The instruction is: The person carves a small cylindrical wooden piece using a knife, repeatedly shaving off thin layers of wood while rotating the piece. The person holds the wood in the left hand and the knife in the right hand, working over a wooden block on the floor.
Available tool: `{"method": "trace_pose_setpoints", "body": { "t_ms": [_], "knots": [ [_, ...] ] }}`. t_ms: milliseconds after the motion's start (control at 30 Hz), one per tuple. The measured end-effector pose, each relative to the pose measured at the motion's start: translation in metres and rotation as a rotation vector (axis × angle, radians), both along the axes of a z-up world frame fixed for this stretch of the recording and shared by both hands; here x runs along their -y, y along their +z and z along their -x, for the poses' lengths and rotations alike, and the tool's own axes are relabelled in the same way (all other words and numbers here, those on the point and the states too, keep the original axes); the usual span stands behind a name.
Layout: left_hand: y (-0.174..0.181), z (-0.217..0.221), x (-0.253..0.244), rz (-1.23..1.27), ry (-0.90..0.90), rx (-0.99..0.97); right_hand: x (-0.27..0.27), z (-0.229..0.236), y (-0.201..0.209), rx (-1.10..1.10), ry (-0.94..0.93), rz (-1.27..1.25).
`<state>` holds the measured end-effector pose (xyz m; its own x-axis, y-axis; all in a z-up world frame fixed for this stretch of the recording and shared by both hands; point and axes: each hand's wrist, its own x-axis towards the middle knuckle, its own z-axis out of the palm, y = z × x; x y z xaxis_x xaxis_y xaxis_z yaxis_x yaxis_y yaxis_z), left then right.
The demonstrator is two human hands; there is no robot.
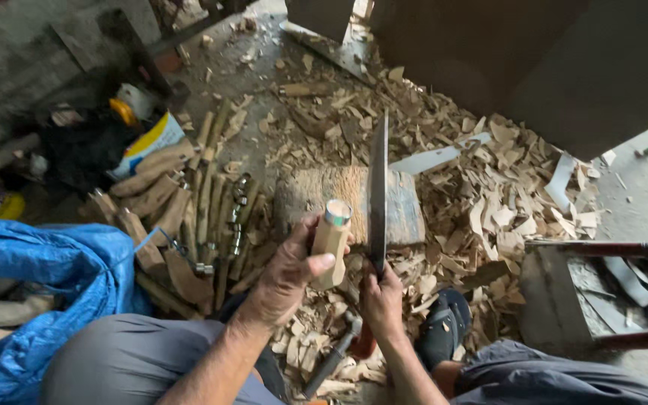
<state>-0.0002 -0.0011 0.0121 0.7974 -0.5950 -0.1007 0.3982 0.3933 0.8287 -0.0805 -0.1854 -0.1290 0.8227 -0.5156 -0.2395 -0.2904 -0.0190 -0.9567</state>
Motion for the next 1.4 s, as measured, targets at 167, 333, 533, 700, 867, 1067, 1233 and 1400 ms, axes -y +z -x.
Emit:
{"method": "trace_pose_setpoints", "body": {
  "t_ms": [167, 333, 533, 700, 867, 1067, 1233, 1400],
  "knots": [
    [0.007, 0.000, -0.001, 0.041, 0.015, 0.014, -0.001, -0.002, -0.014, -0.073, 0.045, 0.141],
    [0.000, 0.003, -0.003, -0.001, 0.007, 0.192, 0.003, -0.003, -0.028, -0.096, 0.055, 0.140],
    [-0.002, 0.003, -0.003, -0.064, 0.056, 0.325, 0.007, -0.003, -0.046, -0.017, 0.072, 0.100],
    [0.001, 0.004, -0.002, -0.112, 0.060, 0.376, 0.004, -0.004, -0.036, -0.226, 0.023, -0.046],
    [0.001, 0.005, -0.002, -0.098, 0.020, 0.340, 0.005, -0.003, -0.032, -0.080, 0.073, 0.047],
    [0.002, 0.004, -0.005, -0.137, 0.036, 0.448, 0.006, -0.005, -0.042, -0.056, 0.084, 0.048],
    [-0.004, 0.007, -0.005, -0.119, -0.038, 0.116, 0.008, -0.003, -0.051, -0.122, 0.085, -0.042],
    [-0.028, 0.006, 0.003, -0.052, 0.029, 0.068, 0.004, 0.001, -0.053, 0.087, 0.125, 0.224]
  ]
}}
